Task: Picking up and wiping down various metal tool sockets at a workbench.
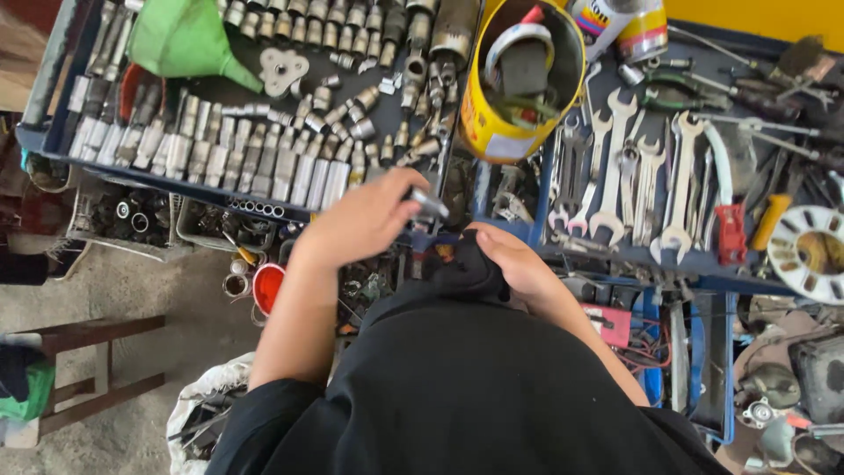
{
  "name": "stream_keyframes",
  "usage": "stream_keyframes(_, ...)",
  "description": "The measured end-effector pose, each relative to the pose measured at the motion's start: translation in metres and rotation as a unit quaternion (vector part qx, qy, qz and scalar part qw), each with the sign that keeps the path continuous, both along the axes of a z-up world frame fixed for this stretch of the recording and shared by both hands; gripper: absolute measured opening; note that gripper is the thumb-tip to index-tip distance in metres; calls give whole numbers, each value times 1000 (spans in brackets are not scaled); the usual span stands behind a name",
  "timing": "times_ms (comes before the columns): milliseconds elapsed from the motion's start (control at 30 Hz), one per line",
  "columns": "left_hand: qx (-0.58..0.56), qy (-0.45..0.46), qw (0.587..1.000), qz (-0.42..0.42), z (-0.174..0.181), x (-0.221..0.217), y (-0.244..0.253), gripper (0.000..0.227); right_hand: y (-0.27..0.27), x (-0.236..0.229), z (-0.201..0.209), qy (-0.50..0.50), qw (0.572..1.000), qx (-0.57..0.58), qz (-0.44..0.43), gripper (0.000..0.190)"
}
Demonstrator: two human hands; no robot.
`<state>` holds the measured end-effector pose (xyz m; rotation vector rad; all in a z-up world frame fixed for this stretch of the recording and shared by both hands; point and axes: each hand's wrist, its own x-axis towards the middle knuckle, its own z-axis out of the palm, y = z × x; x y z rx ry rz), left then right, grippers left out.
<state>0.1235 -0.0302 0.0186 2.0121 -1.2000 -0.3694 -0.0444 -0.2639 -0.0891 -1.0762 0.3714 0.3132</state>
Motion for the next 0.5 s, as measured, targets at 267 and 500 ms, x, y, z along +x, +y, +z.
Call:
stream_keyframes(267,133,-90,973,164,-14,92,-26,33,-54,35,1,8,997,-41,63,31)
stream_keyframes(500,201,-131,958,156,-35,143,-61,28,-75,73,-25,-12,971,-157,178,44)
